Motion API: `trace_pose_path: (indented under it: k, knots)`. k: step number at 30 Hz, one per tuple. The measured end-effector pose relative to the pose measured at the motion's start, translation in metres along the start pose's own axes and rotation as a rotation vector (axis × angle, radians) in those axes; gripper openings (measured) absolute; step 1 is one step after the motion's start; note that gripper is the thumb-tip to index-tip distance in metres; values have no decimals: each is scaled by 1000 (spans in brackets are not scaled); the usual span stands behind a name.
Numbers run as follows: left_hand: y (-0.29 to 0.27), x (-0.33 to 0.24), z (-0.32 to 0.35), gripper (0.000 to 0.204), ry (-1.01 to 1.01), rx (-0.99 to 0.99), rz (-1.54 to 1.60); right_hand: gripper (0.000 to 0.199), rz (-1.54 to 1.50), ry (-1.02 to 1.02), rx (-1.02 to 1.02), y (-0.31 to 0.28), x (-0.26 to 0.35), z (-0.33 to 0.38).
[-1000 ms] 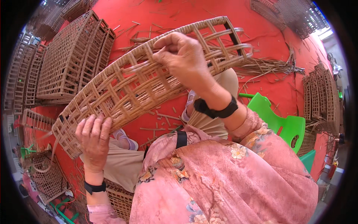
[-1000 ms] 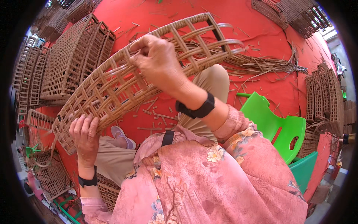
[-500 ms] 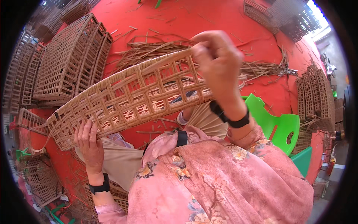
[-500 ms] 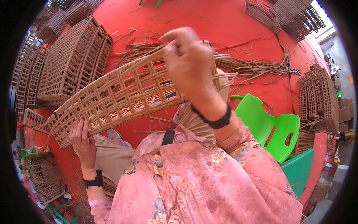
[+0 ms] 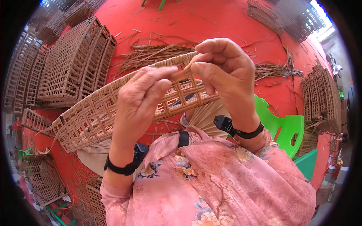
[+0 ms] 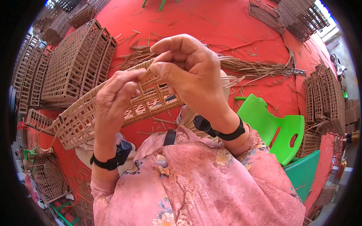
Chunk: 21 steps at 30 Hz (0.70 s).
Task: The recorder is hand-weaving a long bamboo or wood structure using thin strips.
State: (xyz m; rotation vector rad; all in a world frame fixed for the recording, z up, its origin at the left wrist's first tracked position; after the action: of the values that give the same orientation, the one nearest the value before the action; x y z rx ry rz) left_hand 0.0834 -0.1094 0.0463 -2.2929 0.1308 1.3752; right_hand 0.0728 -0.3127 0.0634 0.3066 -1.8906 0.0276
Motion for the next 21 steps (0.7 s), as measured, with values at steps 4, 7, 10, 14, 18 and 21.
trace_pose_path:
  k: [4,7,10,14,18,21]
  knots:
    - [2,-1,-2,10,-166,-40,-70,24,233,109,-21,-5,-32,-1]
    - [-8,2,12,11,-404,-164,-258,23,738,-43,31,-1,-46,-3]
    - [-11,11,9,14,-463,-54,-323,26,1016,-45,116,8,-55,-5]
    - [-5,25,-4,14,-428,21,-318,27,1059,120,203,12,-62,-11]
    - [0,30,-13,12,-398,20,-314,24,972,48,126,9,-66,-17]
    - [4,25,-18,9,-316,41,-404,15,753,-50,30,6,-60,-16]
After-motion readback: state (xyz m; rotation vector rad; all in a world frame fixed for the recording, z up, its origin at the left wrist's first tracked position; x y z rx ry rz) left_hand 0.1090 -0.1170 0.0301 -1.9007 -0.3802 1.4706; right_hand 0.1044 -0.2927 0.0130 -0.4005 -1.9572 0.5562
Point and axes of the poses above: each hand's wrist, its own z-axis away from the middle knuckle, its own y-axis out of the palm, x = y × z, the point moved 3 cm from there along -z, towards the middle knuckle, and after that the axes turned 9 degrees about x, right-handed, at the moved point
